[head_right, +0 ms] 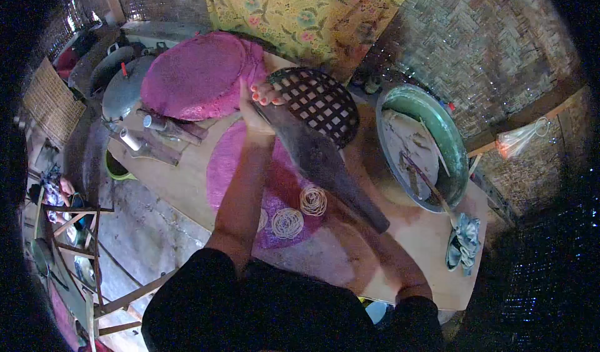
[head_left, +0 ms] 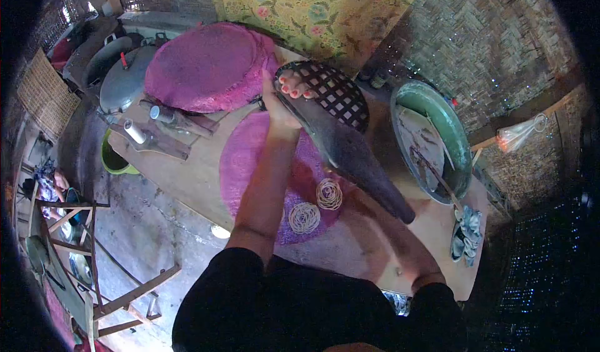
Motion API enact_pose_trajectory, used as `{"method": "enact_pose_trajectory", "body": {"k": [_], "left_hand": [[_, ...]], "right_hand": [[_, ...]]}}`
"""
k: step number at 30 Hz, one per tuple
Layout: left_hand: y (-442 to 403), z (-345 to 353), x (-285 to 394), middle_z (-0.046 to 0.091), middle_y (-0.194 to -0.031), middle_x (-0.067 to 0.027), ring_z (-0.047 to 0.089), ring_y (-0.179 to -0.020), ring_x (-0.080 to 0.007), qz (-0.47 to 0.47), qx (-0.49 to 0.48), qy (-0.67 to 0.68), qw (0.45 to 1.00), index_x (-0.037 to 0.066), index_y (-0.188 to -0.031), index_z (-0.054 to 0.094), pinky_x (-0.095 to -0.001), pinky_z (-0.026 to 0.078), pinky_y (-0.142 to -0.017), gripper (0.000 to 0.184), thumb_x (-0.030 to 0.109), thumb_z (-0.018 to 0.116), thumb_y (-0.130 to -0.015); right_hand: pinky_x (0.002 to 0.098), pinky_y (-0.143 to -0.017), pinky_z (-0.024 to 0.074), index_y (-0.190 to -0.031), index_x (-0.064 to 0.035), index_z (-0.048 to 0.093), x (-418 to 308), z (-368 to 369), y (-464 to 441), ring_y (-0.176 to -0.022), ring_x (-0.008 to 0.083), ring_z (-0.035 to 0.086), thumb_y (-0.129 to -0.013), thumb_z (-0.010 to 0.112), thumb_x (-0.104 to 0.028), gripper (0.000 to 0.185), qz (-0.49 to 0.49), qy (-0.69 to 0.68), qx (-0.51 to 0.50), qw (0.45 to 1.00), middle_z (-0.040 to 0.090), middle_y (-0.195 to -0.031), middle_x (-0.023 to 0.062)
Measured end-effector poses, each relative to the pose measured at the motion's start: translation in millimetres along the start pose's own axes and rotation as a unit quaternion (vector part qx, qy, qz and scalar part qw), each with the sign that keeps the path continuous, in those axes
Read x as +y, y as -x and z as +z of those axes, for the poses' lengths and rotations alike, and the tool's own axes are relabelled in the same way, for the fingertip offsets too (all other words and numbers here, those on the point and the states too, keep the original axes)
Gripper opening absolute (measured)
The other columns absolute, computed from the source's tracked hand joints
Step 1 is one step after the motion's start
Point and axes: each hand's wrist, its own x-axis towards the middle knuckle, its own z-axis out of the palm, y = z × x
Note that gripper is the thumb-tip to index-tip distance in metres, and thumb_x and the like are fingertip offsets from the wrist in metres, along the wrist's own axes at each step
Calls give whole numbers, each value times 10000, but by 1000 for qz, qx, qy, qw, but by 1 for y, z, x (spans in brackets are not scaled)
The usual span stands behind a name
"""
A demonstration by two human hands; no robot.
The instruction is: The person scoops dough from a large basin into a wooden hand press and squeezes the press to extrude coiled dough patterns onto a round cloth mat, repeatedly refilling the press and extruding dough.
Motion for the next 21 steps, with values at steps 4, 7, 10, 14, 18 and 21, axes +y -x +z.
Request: {"method": "enact_pose_trajectory", "body": {"k": [4,7,10,14,18,21], "left_hand": [[-4,27,18,492,-643,36,520,-625,-146,-65,-61,-116,989,129,-796,510,-370,446,-685,474,548,332,-929],[4,50,5,434,-600,-3,508,-603,-211,-42,155,-233,959,130,-733,472,-384,413,-643,591,671,277,-872],[30,-4,21,431,-621,-17,492,-618,-228,-25,147,-165,975,111,-741,469,-417,420,-663,623,683,256,-865],[63,-51,38,410,-596,2,457,-599,-202,-7,147,-118,982,111,-756,485,-421,416,-661,610,681,289,-855],[51,-19,42,420,-573,21,453,-542,-162,49,189,-162,967,135,-775,475,-357,414,-612,534,648,354,-862],[43,1,52,427,-578,28,462,-548,-160,39,162,-142,976,146,-769,488,-357,422,-628,523,649,372,-852]], "right_hand": [[328,-691,513,-1191,-10,489,-82,26,29,-814,220,632,-890,326,-618,698,99,99,-50,989,614,-988,159],[328,-720,513,-1166,-4,510,-91,35,32,-819,217,631,-882,306,-651,735,172,170,-16,970,626,-955,150],[304,-632,516,-1080,-7,547,-74,42,20,-706,191,628,-856,294,-696,768,244,181,37,952,632,-800,126],[287,-453,462,-839,-38,589,-49,36,5,-495,159,556,-793,304,-773,789,266,263,85,923,556,-591,65],[284,-435,447,-751,-49,599,-57,41,-12,-468,156,542,-794,277,-779,799,225,359,115,899,539,-553,57],[280,-426,439,-672,-52,591,-63,56,-14,-448,158,531,-809,272,-765,793,178,372,117,903,531,-529,52]]}}
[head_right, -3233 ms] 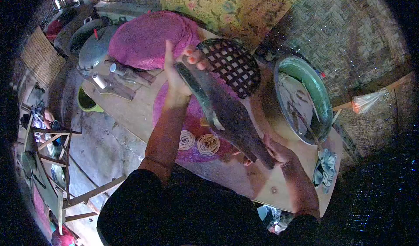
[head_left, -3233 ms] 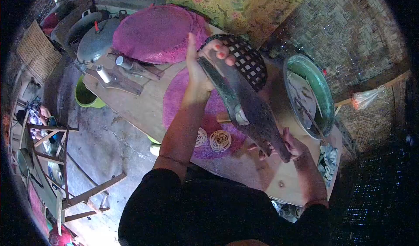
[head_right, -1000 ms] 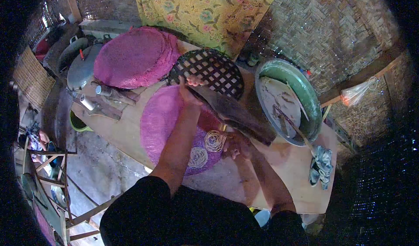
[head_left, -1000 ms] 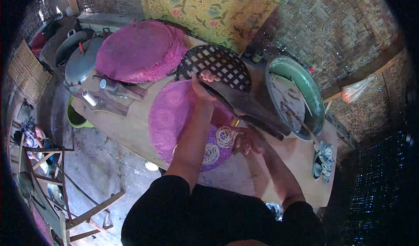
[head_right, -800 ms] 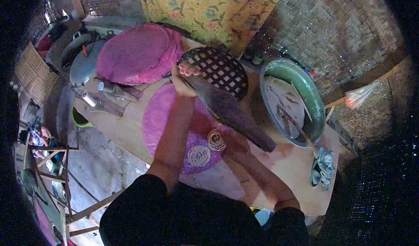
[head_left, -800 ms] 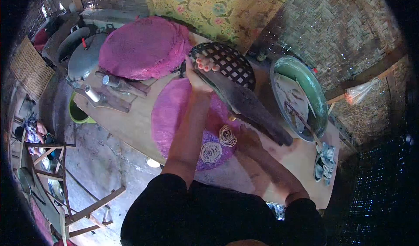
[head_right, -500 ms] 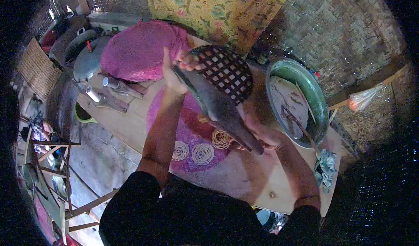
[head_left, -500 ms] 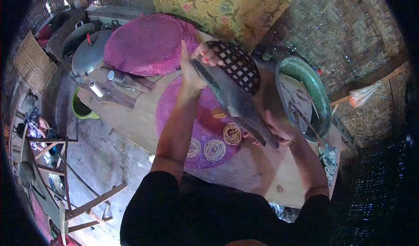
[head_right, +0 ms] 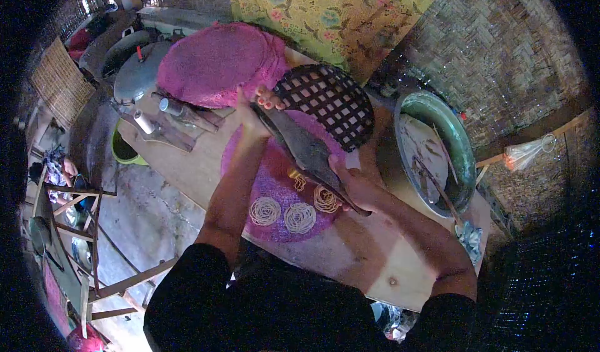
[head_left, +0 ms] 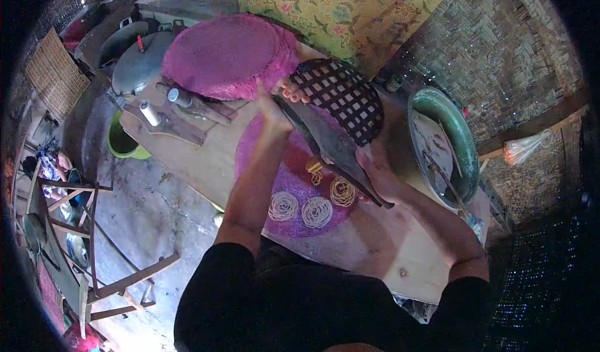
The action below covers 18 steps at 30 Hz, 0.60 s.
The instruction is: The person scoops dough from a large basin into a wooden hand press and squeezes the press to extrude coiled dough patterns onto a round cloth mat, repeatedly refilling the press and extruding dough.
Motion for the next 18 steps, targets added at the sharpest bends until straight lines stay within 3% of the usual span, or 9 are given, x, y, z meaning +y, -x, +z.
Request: {"method": "enact_pose_trajectory", "body": {"k": [3,5,9,14,18], "left_hand": [[12,10,1,427,-584,36,466,-555,-160,-5,-10,1,1000,147,-771,488,-360,420,-642,511,639,374,-855],[17,8,-11,424,-588,39,460,-548,-158,7,13,16,1000,149,-773,487,-363,420,-651,516,639,352,-862],[3,7,-24,412,-571,44,441,-523,-139,17,-9,20,1000,158,-754,464,-355,418,-630,523,650,324,-863],[-3,29,-4,393,-545,46,426,-493,-133,4,9,-10,1000,161,-728,448,-343,410,-582,544,673,316,-854],[17,28,-5,387,-531,49,423,-482,-136,19,53,-58,997,165,-715,448,-343,413,-556,556,695,332,-837]], "right_hand": [[280,-416,430,-682,-43,575,-13,1,24,-426,161,520,-826,287,-742,769,-24,35,-7,999,533,-535,60],[297,-403,423,-807,-40,557,-30,2,47,-424,165,519,-854,292,-704,717,46,15,23,999,523,-528,60],[292,-442,479,-839,-18,512,-34,-11,50,-470,168,555,-801,313,-761,771,78,88,58,991,557,-599,89],[302,-457,491,-834,-3,522,-49,14,56,-489,182,578,-796,315,-765,791,-23,85,122,989,562,-594,101],[296,-453,491,-896,-9,519,-25,5,45,-482,182,575,-811,320,-747,768,22,70,9,997,564,-593,106]]}}
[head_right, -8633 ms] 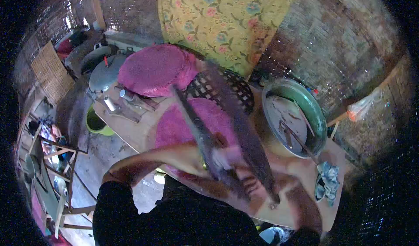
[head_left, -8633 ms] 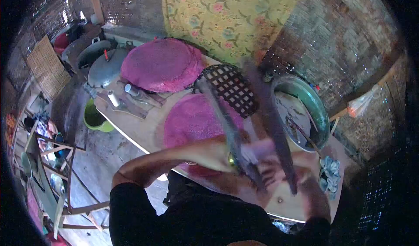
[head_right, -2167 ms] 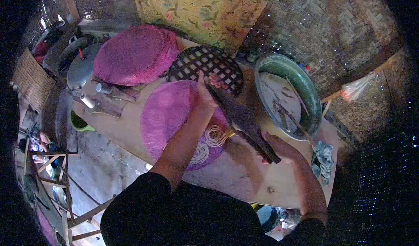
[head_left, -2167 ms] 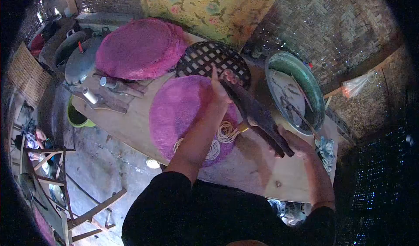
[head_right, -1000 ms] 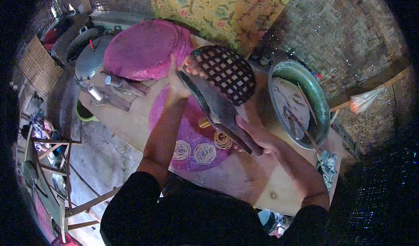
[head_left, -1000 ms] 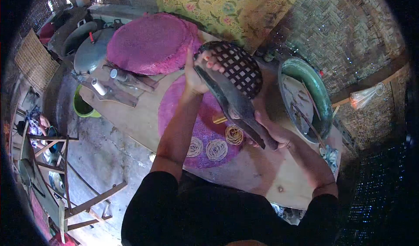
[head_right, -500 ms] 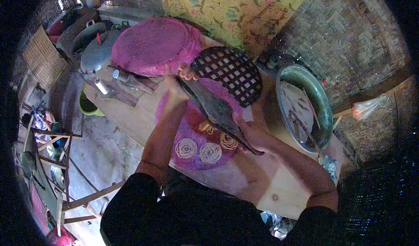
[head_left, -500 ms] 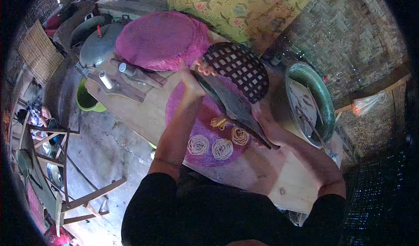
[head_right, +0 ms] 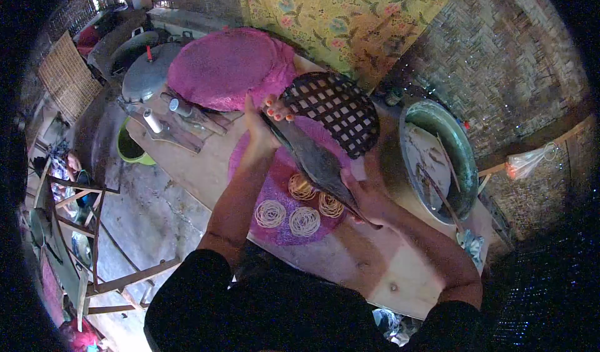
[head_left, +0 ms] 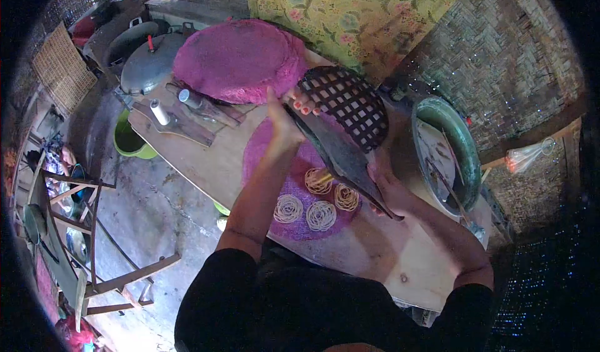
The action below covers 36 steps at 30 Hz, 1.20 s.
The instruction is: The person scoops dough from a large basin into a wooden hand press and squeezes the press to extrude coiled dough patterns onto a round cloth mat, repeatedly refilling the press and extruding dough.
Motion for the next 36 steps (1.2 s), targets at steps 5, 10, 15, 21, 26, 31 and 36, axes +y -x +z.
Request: {"method": "enact_pose_trajectory", "body": {"k": [5,10,15,21,26,31,36], "left_hand": [[-3,-19,-28,389,-511,32,418,-475,-160,-48,29,67,996,159,-671,447,-376,413,-573,602,709,272,-843],[-21,-54,-42,417,-521,35,436,-485,-151,-70,-118,172,975,148,-675,473,-375,418,-591,598,698,309,-844],[-15,-48,-36,414,-522,63,391,-445,-88,-18,-127,157,979,151,-703,453,-286,380,-541,472,559,344,-913],[-21,-73,-28,442,-522,66,402,-435,-80,0,-133,203,970,163,-672,443,-271,371,-536,436,522,390,-913],[-17,-69,-2,392,-492,59,383,-428,-103,45,-89,217,971,156,-673,451,-282,350,-526,515,605,334,-897],[-18,-24,27,383,-472,57,384,-408,-99,36,-159,217,962,150,-675,452,-286,356,-489,521,606,333,-899],[-10,18,50,379,-462,53,382,-391,-100,0,-215,194,957,155,-658,435,-277,362,-477,530,621,333,-892]], "right_hand": [[308,-454,495,-918,-32,518,19,-2,0,-456,191,565,-825,299,-736,743,23,7,70,997,565,-586,94],[314,-500,512,-1096,-36,537,34,-26,-10,-594,198,615,-849,352,-686,719,24,-148,-38,988,613,-785,131],[312,-553,526,-1162,-48,540,57,3,-74,-642,197,625,-858,381,-660,702,-117,-522,-260,804,627,-882,147],[301,-538,511,-1120,-49,553,69,23,-117,-616,186,611,-869,362,-650,679,-202,-526,-331,757,623,-844,131],[292,-525,498,-1086,-49,563,81,33,-125,-595,177,600,-879,347,-641,664,-221,-422,-282,833,620,-813,118],[283,-512,484,-1052,-50,574,69,76,-119,-573,168,588,-888,332,-633,652,-228,-325,-135,908,616,-781,104],[274,-499,471,-1017,-51,584,33,70,-115,-552,159,577,-898,317,-625,645,-234,-315,-130,910,613,-750,91]]}}
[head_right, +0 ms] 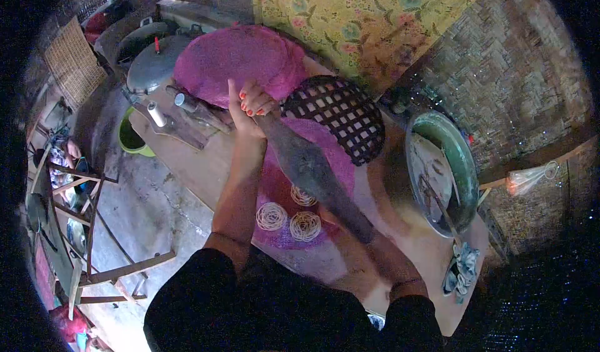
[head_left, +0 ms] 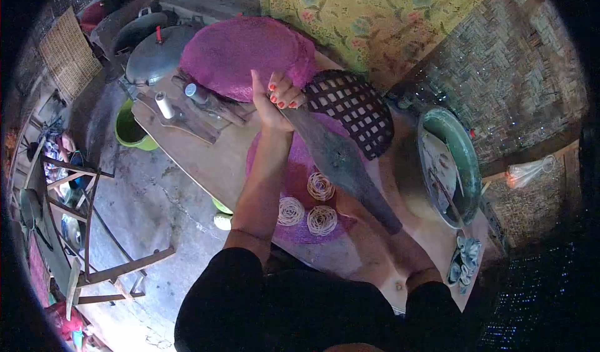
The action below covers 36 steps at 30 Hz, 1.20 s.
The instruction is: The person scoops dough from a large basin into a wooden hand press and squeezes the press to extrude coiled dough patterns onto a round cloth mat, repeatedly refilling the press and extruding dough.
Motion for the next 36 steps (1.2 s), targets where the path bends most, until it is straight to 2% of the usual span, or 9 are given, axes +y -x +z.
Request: {"method": "enact_pose_trajectory", "body": {"k": [5,11,14,24,27,29,30,32,36], "left_hand": [[-2,26,12,358,-453,55,360,-380,-106,-54,-22,-65,996,164,-639,412,-279,348,-464,552,653,318,-878],[24,3,26,352,-484,34,375,-437,-140,65,246,-238,938,166,-643,399,-318,356,-507,581,690,263,-857],[49,-33,39,346,-499,42,364,-449,-133,114,327,-260,901,154,-684,410,-315,359,-536,540,641,278,-877],[49,-2,72,364,-520,54,371,-448,-122,128,244,-233,933,165,-677,438,-313,359,-534,588,679,227,-868],[57,7,54,374,-528,59,369,-446,-117,137,257,-209,934,164,-690,440,-311,356,-540,574,666,232,-874],[56,3,44,360,-518,61,362,-443,-116,145,299,-229,915,168,-684,431,-304,347,-537,570,654,209,-883],[53,-1,42,360,-518,61,362,-443,-116,147,299,-228,915,168,-684,431,-304,347,-537,570,654,209,-883],[44,-6,44,343,-507,61,355,-439,-116,136,282,-208,927,170,-675,423,-303,339,-532,567,649,203,-883],[33,4,59,335,-497,59,352,-427,-119,135,276,-243,920,171,-661,417,-308,335,-518,572,655,203,-877]], "right_hand": [[265,-486,458,-983,-51,595,-84,2,28,-530,151,566,-907,301,-616,641,129,30,-92,987,609,-718,77],[263,-427,412,-845,-56,625,-84,14,23,-459,121,517,-903,272,-639,683,259,296,96,915,567,-588,38],[286,-355,385,-851,-49,599,-80,22,17,-383,135,485,-921,252,-607,661,282,320,36,904,540,-554,40],[359,-510,435,-788,23,610,-82,44,2,-495,203,528,-888,228,-663,792,105,446,55,887,521,-547,84],[388,-656,467,-888,42,623,-90,45,14,-640,266,600,-893,215,-652,806,-23,475,61,878,593,-660,162],[395,-794,453,-951,51,625,-116,53,25,-819,330,623,-903,210,-629,798,271,455,76,845,633,-806,232],[395,-794,453,-951,51,625,-120,54,26,-819,330,623,-903,210,-629,798,272,455,74,845,633,-806,232],[397,-865,427,-1004,56,611,-125,57,25,-924,341,604,-910,216,-615,784,114,541,101,827,635,-896,257],[346,-928,408,-1032,22,627,-122,73,16,-1067,307,562,-930,280,-558,683,116,560,111,813,628,-1003,222]]}}
